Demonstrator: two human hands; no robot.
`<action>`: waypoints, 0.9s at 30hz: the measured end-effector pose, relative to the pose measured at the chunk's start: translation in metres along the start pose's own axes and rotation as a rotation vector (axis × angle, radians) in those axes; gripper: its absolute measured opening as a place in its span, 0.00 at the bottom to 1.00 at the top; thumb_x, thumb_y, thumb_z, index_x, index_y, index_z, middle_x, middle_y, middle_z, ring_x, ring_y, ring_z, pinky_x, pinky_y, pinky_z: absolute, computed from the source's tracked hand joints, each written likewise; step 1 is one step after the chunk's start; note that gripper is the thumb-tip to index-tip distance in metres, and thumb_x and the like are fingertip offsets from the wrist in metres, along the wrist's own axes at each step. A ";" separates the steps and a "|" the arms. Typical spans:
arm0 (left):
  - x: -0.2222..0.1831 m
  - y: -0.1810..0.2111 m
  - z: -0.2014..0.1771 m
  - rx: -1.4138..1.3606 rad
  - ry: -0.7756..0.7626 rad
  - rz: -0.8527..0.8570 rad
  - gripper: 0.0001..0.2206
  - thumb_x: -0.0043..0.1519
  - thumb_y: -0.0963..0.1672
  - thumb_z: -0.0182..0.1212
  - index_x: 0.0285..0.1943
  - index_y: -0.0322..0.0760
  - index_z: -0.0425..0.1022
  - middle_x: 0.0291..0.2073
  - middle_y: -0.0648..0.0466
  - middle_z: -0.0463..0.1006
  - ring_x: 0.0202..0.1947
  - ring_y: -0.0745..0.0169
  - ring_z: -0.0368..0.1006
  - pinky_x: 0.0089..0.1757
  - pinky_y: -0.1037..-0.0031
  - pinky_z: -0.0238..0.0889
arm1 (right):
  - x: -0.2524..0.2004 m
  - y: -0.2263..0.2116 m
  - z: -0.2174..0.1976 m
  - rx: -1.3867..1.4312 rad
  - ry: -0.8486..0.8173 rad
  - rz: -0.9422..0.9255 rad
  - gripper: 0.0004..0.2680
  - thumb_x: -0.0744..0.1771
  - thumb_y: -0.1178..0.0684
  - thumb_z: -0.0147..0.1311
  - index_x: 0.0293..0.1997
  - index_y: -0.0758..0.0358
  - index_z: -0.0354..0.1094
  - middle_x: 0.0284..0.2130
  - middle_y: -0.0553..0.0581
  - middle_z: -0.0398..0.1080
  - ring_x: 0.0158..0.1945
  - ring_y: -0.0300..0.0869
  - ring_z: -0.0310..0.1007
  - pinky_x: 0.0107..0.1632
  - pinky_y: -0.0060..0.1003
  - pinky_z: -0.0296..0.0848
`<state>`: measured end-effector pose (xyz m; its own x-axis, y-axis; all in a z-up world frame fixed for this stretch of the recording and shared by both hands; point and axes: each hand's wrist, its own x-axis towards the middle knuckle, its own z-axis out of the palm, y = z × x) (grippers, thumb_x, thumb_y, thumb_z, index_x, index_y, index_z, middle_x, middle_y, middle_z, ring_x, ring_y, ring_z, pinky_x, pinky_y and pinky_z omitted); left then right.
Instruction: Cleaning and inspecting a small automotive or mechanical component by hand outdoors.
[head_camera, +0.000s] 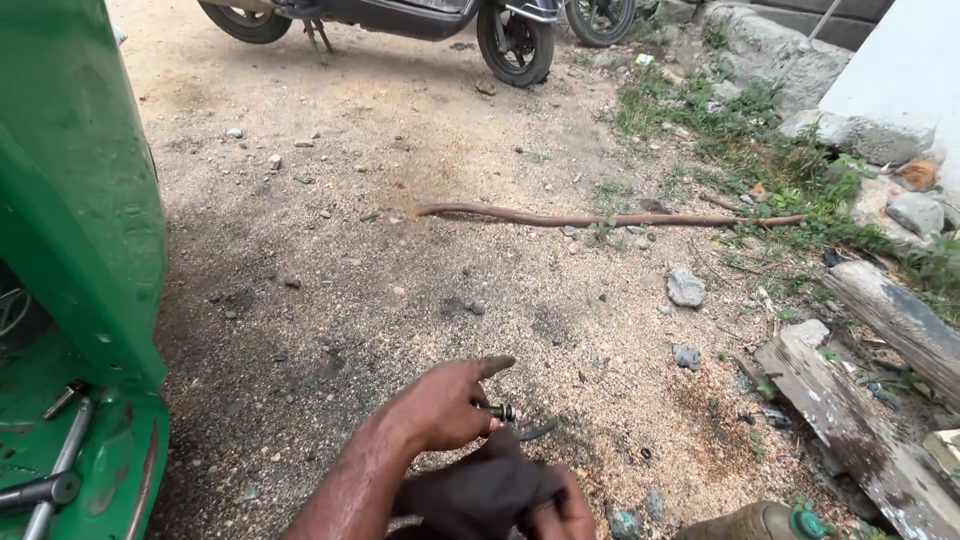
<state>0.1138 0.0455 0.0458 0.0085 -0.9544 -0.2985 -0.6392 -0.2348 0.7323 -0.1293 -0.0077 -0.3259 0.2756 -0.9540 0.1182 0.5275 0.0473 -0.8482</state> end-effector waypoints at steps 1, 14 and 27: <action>-0.006 0.007 -0.004 -0.011 -0.008 0.005 0.38 0.58 0.37 0.63 0.78 0.57 0.53 0.49 0.47 0.82 0.47 0.62 0.79 0.54 0.66 0.71 | 0.020 -0.042 0.026 0.098 0.029 -0.015 0.18 0.69 0.66 0.48 0.69 0.73 0.63 0.46 0.72 0.75 0.35 0.50 0.71 0.35 0.43 0.71; -0.033 0.055 0.015 0.160 0.061 0.290 0.42 0.59 0.34 0.54 0.78 0.74 0.51 0.37 0.60 0.78 0.31 0.69 0.74 0.38 0.73 0.75 | 0.064 -0.222 0.182 -0.766 0.227 -0.136 0.09 0.67 0.62 0.48 0.43 0.66 0.77 0.29 0.58 0.81 0.31 0.42 0.80 0.35 0.37 0.79; -0.030 0.048 0.000 0.496 0.405 0.320 0.39 0.63 0.34 0.52 0.79 0.68 0.49 0.28 0.57 0.77 0.33 0.65 0.70 0.47 0.66 0.68 | 0.055 -0.010 0.069 -0.544 0.090 0.530 0.11 0.65 0.58 0.56 0.51 0.71 0.69 0.42 0.63 0.80 0.49 0.46 0.82 0.60 0.43 0.76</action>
<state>0.0831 0.0633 0.0897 -0.0144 -0.9786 0.2052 -0.9318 0.0875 0.3523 -0.0636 -0.0396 -0.2754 0.3032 -0.8657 -0.3984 -0.1335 0.3753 -0.9172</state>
